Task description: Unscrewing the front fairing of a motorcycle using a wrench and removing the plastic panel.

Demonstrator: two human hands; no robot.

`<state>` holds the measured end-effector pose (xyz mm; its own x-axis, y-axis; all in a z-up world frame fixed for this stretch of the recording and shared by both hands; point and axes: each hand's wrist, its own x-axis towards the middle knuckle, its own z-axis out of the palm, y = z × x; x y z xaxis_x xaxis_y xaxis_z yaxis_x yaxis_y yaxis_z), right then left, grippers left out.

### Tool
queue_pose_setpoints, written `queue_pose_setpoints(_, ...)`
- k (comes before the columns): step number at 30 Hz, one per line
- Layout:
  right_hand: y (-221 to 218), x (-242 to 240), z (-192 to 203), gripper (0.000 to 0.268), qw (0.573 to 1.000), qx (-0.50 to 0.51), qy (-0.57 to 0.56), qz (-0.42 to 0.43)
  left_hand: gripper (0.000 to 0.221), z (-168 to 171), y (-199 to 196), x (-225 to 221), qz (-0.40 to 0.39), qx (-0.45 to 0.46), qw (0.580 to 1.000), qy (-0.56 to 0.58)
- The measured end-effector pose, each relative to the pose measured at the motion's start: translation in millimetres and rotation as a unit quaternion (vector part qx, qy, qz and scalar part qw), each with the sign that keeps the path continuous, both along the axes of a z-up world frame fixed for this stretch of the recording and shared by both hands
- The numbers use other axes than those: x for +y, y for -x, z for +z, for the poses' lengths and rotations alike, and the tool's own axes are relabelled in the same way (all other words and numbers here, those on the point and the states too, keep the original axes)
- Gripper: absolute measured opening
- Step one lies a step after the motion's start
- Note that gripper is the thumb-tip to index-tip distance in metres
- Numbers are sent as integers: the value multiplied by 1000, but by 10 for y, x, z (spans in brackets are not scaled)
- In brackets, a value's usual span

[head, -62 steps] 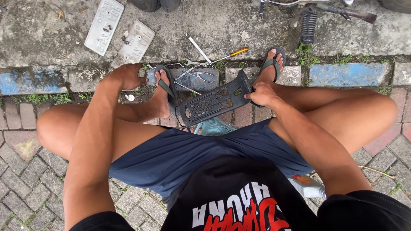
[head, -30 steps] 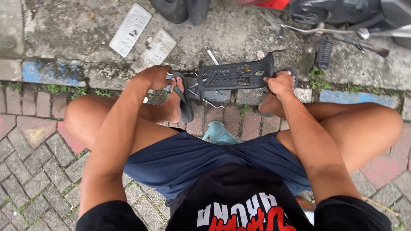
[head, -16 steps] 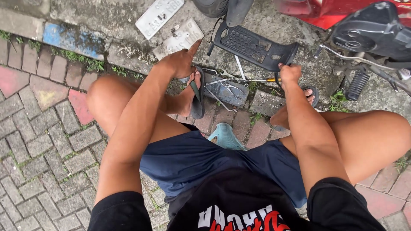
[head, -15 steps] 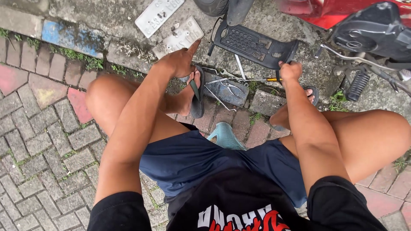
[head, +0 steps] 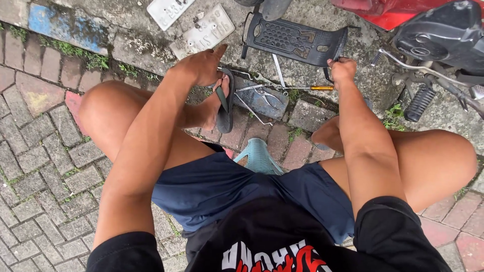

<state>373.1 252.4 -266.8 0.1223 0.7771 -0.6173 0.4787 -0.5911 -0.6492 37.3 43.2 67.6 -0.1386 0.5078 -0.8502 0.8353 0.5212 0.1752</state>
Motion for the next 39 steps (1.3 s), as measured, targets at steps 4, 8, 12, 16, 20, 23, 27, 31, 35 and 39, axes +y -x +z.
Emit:
queue_pose_setpoints(4, -206, 76, -273, 11, 997, -31, -52, -46, 84, -3, -31, 58, -12, 3, 1000, 11)
queue_pose_setpoints(8, -194, -37, -17, 40, 994, -16, -9, -104, 75, -11, -79, 121, -31, 10, 999, 19)
queue_pose_setpoints(12, -150, -140, 113, 25, 990, 58, -69, -105, 70, 170, -188, 168, -55, -1, 998, -9)
queue_pose_setpoints(16, -287, -71, -72, 42, 995, 32, -71, -55, 73, -198, -208, 153, -68, 3, 997, -37)
queue_pose_setpoints(20, -423, 71, -275, 20, 968, 60, -215, 118, 67, -1051, -180, 241, -165, 6, 967, -192)
queue_pose_setpoints(23, -376, -25, 176, 21, 952, 56, -237, 183, 66, -1086, -333, 424, -173, -6, 961, -217)
queue_pose_setpoints(27, -179, -362, 1047, 23, 941, 63, -238, 232, 63, -909, -615, 648, -186, -47, 947, -259)
queue_pose_setpoints(31, -76, -530, 1853, 26, 928, 6, -200, 314, 65, -528, -912, 823, -205, -57, 942, -259)
queue_pose_setpoints(35, -133, -538, 2634, 28, 932, -70, -129, 332, 56, -89, -1223, 944, -256, -48, 951, -167)
queue_pose_setpoints(39, -550, -182, 2656, 20, 910, -69, -201, 357, 26, -144, -1539, 1159, -284, -58, 940, -178)
